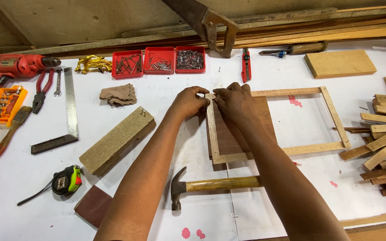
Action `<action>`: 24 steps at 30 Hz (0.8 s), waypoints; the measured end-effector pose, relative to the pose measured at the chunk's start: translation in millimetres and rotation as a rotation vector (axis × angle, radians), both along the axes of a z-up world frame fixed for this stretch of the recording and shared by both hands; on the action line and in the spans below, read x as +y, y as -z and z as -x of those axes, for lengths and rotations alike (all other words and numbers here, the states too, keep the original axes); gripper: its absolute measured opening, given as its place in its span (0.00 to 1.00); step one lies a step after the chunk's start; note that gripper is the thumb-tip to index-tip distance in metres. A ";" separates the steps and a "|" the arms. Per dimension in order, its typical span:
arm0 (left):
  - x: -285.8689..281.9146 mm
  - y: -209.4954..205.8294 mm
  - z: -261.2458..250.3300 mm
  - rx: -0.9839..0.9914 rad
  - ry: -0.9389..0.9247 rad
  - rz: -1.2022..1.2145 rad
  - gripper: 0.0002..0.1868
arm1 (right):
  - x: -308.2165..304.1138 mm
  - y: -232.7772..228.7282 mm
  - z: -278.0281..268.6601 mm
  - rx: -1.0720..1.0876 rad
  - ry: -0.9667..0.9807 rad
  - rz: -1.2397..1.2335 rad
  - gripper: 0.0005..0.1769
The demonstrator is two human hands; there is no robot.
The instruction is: Making and assembling pieces for a wooden frame or box.
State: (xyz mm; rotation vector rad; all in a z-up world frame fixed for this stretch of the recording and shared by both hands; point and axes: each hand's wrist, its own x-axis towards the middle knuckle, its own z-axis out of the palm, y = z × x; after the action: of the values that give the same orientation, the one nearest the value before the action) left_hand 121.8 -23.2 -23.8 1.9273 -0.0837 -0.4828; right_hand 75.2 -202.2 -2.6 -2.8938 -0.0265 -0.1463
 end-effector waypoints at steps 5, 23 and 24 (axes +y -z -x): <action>1.4 -39.8 28.0 -0.087 -0.037 -0.099 0.27 | -1.1 -7.5 9.5 -0.061 -0.042 -0.031 0.21; 240.3 -107.2 222.2 -0.670 -0.332 -0.361 0.18 | 251.0 -57.2 124.7 -0.359 -0.555 -0.230 0.21; 262.6 -105.4 231.7 -0.668 -0.367 -0.389 0.18 | 273.0 -52.4 129.6 -0.364 -0.607 -0.238 0.21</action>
State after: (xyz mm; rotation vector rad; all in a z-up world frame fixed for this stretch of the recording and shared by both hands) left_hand -109.9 239.4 81.6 2.3484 -0.0662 0.4317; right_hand -54.4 70.8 49.8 -2.4529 -0.8694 -0.5141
